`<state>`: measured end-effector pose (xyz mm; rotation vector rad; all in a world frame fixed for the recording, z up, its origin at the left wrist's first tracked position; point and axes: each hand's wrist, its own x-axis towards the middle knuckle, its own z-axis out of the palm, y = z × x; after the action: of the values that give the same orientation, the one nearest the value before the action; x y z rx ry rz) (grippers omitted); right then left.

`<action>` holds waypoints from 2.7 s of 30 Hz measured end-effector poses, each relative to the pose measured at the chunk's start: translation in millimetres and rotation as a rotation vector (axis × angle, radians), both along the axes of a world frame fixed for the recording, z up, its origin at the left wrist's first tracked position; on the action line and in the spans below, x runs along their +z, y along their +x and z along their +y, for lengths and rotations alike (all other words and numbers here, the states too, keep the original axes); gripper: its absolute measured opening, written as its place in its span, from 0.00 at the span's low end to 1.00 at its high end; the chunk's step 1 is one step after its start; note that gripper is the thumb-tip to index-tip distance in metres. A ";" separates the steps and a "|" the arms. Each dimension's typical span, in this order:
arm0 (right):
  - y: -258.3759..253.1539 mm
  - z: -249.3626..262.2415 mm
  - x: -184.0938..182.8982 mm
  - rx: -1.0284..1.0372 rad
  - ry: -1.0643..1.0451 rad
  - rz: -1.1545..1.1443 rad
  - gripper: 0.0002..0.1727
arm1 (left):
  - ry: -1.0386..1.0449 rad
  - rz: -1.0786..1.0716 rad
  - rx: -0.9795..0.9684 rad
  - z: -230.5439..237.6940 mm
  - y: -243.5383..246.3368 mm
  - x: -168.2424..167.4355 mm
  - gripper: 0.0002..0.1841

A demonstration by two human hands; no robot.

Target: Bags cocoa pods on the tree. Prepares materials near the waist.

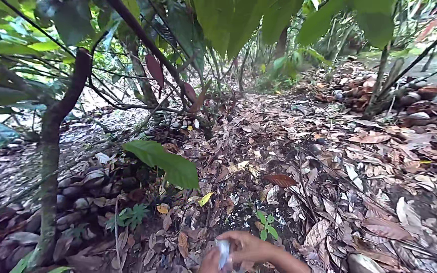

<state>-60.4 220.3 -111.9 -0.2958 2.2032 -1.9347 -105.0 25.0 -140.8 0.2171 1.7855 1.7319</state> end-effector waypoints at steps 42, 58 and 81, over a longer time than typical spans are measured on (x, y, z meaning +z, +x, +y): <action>-59.8 169.4 41.9 -0.490 -0.546 -0.071 0.25 | 0.344 0.224 0.698 61.7 -84.6 86.3 0.06; -125.6 157.8 93.3 0.064 0.121 0.402 0.28 | -0.081 0.552 0.177 148.1 -95.0 124.9 0.23; -138.7 217.1 88.1 0.088 -0.094 0.379 0.19 | 0.021 0.440 0.289 175.6 -122.2 117.2 0.09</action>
<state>-199.0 437.4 -23.8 -0.8215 2.2689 -2.0760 -227.2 200.5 -23.6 0.3901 2.2006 2.0225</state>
